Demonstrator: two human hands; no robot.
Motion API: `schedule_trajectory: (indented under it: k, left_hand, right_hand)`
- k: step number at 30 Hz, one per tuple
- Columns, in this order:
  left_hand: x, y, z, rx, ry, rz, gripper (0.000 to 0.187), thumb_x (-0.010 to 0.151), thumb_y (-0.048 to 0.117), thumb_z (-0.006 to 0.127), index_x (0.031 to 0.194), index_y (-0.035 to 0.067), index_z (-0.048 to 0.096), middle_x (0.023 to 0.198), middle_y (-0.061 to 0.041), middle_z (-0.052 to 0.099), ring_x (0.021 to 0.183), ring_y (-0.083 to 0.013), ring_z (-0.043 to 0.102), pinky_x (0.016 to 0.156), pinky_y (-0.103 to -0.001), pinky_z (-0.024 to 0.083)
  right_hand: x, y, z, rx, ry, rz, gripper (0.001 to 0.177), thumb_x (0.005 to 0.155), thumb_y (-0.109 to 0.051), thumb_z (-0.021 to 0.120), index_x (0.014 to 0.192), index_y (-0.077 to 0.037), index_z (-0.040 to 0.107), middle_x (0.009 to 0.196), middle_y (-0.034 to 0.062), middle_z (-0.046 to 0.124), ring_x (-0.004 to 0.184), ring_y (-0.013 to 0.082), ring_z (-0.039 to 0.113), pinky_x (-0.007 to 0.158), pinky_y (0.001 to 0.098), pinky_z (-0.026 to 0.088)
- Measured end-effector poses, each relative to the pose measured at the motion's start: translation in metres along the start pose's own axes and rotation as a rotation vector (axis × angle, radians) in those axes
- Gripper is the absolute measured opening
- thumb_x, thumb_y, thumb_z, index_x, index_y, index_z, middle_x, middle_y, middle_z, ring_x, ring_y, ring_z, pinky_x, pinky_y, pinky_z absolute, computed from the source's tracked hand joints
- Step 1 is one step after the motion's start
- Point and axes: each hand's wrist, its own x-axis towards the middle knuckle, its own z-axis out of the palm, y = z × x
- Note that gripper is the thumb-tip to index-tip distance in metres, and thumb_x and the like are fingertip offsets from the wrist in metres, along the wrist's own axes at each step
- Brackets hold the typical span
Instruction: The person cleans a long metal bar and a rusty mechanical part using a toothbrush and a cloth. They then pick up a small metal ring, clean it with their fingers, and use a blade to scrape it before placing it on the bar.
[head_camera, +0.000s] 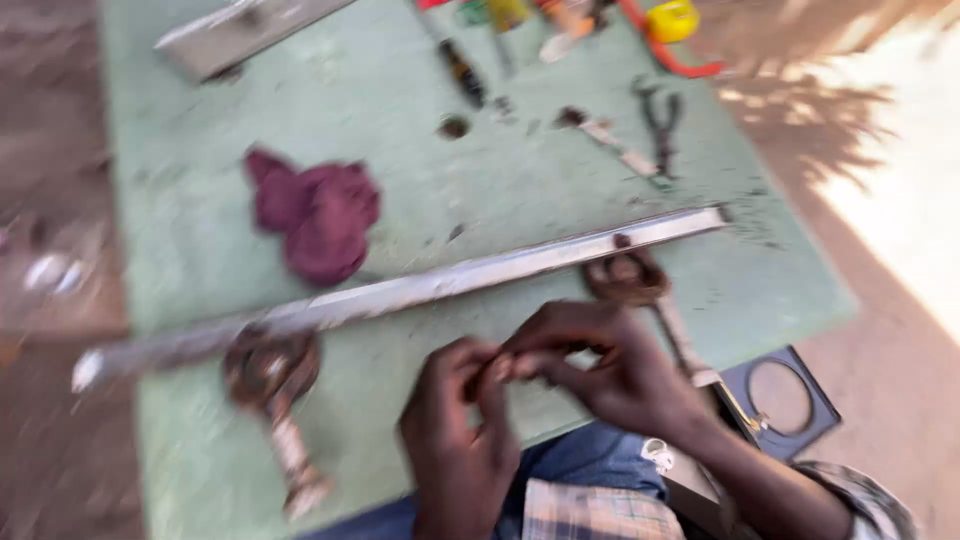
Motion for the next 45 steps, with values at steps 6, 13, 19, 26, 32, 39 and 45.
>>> schedule_trajectory:
  k: [6, 13, 19, 26, 32, 39, 45]
  left_hand:
    - [-0.006, -0.005, -0.022, 0.156, 0.015, 0.001, 0.044, 0.106, 0.045, 0.048, 0.075, 0.013, 0.049, 0.054, 0.002, 0.046, 0.046, -0.0169, 0.047, 0.045, -0.035, 0.033]
    - [-0.009, 0.005, -0.093, -0.264, 0.062, 0.011, 0.027, 0.103, 0.000, 0.053, 0.128, 0.006, 0.063, 0.120, -0.012, 0.076, 0.106, -0.0216, 0.078, 0.087, -0.030, 0.063]
    - [0.021, -0.074, -0.155, 0.344, 0.438, 0.009, 0.017, 0.103, 0.003, 0.061, 0.117, 0.007, 0.070, 0.114, -0.007, 0.075, 0.102, -0.0224, 0.070, 0.080, -0.033, 0.054]
    - [0.039, -0.149, -0.149, -0.207, 0.664, -0.416, 0.056, 0.106, 0.012, 0.060, 0.148, 0.005, 0.024, 0.126, -0.018, 0.045, 0.100, -0.0249, 0.061, 0.079, -0.033, 0.056]
    - [0.065, -0.154, -0.154, -0.344, 0.736, -0.462, 0.050, 0.104, 0.014, 0.062, 0.149, 0.010, 0.039, 0.090, -0.004, 0.053, 0.067, -0.0130, 0.065, 0.054, -0.022, 0.055]
    - [0.064, -0.150, -0.154, -0.311, 0.835, -0.516, 0.043, 0.099, 0.011, 0.067, 0.140, 0.005, 0.053, 0.081, -0.004, 0.062, 0.066, -0.0121, 0.064, 0.055, -0.025, 0.059]
    - [0.064, -0.139, -0.154, -0.291, 0.863, -0.511, 0.042, 0.100, 0.009, 0.066, 0.140, 0.005, 0.052, 0.083, -0.002, 0.061, 0.065, -0.0105, 0.062, 0.061, -0.023, 0.057]
  right_hand:
    - [-0.002, 0.006, -0.022, 0.032, 0.246, 0.256, 0.018, 0.089, 0.000, 0.070, 0.106, 0.007, 0.075, 0.098, 0.0166, 0.075, 0.071, 0.0183, 0.062, 0.064, 0.0260, 0.053]
    - [0.035, -0.022, 0.011, -0.049, 0.190, 0.199, 0.012, 0.093, -0.002, 0.071, 0.097, 0.010, 0.071, 0.083, 0.0184, 0.072, 0.063, 0.0210, 0.064, 0.062, 0.0269, 0.054]
    - [0.096, -0.029, 0.075, 0.042, -0.057, 0.042, 0.022, 0.091, -0.005, 0.070, 0.108, 0.007, 0.067, 0.086, 0.0185, 0.077, 0.071, 0.0222, 0.077, 0.064, 0.0284, 0.067]
    - [0.149, 0.017, 0.120, 0.023, -0.118, 0.002, 0.011, 0.093, -0.001, 0.072, 0.103, 0.003, 0.073, 0.077, 0.0178, 0.073, 0.070, 0.0193, 0.070, 0.065, 0.0323, 0.062]
    - [0.151, 0.014, 0.116, -0.129, -0.165, 0.124, 0.012, 0.094, -0.007, 0.070, 0.102, -0.003, 0.077, 0.081, 0.0089, 0.075, 0.066, 0.0144, 0.066, 0.061, 0.0286, 0.057]
    - [0.159, 0.017, 0.125, -0.111, -0.186, 0.217, 0.024, 0.093, -0.012, 0.070, 0.114, -0.003, 0.076, 0.087, 0.0055, 0.075, 0.066, 0.0120, 0.067, 0.062, 0.0223, 0.058]
    - [0.176, 0.012, 0.151, -0.295, -0.243, 0.073, 0.008, 0.093, -0.012, 0.071, 0.095, -0.010, 0.079, 0.087, -0.0007, 0.079, 0.077, 0.0095, 0.070, 0.068, 0.0237, 0.052]
